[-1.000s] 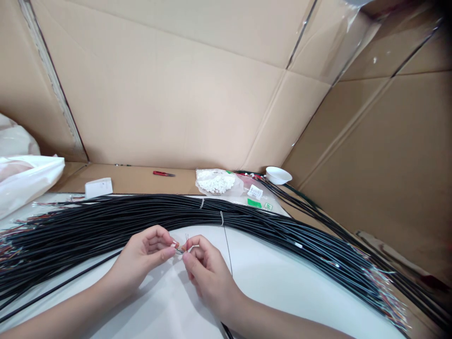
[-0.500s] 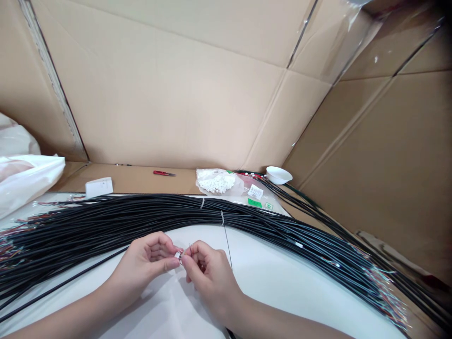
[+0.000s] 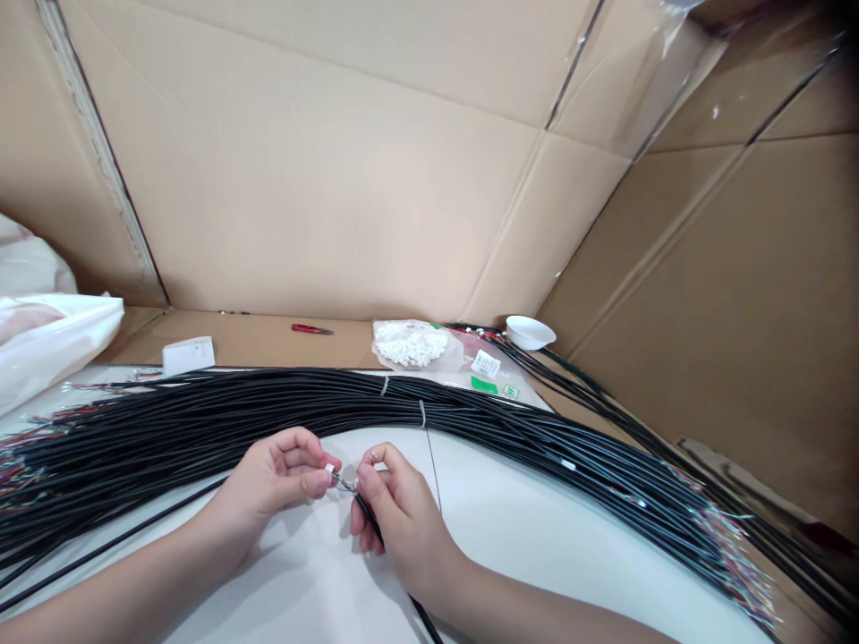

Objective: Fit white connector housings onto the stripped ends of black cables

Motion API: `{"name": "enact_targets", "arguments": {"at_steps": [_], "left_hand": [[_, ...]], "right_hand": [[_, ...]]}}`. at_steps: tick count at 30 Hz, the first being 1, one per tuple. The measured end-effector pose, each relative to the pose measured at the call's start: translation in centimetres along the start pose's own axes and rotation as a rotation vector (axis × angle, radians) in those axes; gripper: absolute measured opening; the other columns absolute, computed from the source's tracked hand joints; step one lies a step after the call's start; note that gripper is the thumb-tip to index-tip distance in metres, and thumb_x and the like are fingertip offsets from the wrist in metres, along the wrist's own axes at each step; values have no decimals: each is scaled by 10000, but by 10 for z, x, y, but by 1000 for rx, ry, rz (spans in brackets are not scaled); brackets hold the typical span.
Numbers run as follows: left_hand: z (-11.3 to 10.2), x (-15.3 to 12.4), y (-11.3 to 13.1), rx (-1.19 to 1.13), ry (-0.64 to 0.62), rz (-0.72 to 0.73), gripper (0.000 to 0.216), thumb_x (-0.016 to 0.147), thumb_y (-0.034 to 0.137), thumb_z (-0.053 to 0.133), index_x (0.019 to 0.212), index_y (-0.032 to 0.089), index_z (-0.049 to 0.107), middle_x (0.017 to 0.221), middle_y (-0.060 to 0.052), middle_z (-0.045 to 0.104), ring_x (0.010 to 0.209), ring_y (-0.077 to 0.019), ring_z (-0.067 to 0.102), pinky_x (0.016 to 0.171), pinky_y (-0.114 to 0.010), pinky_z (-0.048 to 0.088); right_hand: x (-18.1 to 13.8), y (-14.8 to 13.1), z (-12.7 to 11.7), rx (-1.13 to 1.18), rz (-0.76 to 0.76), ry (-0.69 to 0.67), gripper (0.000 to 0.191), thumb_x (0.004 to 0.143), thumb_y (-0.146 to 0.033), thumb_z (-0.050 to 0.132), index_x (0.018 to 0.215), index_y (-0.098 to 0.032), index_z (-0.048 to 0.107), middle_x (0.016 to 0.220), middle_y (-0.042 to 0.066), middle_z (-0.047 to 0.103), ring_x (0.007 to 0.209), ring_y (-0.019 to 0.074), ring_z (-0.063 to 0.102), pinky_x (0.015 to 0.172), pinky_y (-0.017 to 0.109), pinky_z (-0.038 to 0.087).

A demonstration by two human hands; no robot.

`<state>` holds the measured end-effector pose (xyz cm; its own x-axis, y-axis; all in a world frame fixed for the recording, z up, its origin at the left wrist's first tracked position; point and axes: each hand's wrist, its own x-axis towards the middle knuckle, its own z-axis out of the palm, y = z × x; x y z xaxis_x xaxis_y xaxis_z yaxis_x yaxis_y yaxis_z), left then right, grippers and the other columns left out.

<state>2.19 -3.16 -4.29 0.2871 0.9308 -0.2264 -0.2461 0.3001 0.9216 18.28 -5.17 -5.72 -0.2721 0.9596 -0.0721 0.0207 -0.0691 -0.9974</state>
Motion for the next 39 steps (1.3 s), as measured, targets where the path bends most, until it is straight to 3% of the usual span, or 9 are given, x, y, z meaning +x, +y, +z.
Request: {"name": "enact_targets", "arguments": {"at_steps": [11,30,39], "left_hand": [[2,-2,1,-26,-61,-25,122,674,190,680,698,163,563,633,14,641,607,-99,536,604,-210,405],[2,-1,2,33,-41,-20,102,671,209,682,694,167,591,660,-1,640,622,-117,550,607,-228,411],[-4,1,-13,159,-154,36,282,759,269,575,1035,214,602,816,-21,617,687,-136,511,699,-262,405]], "right_hand": [[0,-4,1,108,15,-48,263,829,-421,420,759,-168,431,497,-50,490,396,47,413,393,151,326],[-2,-10,1,148,15,15,194,808,-308,481,694,-161,429,526,-57,456,446,45,394,419,154,316],[-5,-12,2,152,14,-12,219,824,-338,447,690,-169,414,515,-71,399,428,46,351,405,159,294]]}}
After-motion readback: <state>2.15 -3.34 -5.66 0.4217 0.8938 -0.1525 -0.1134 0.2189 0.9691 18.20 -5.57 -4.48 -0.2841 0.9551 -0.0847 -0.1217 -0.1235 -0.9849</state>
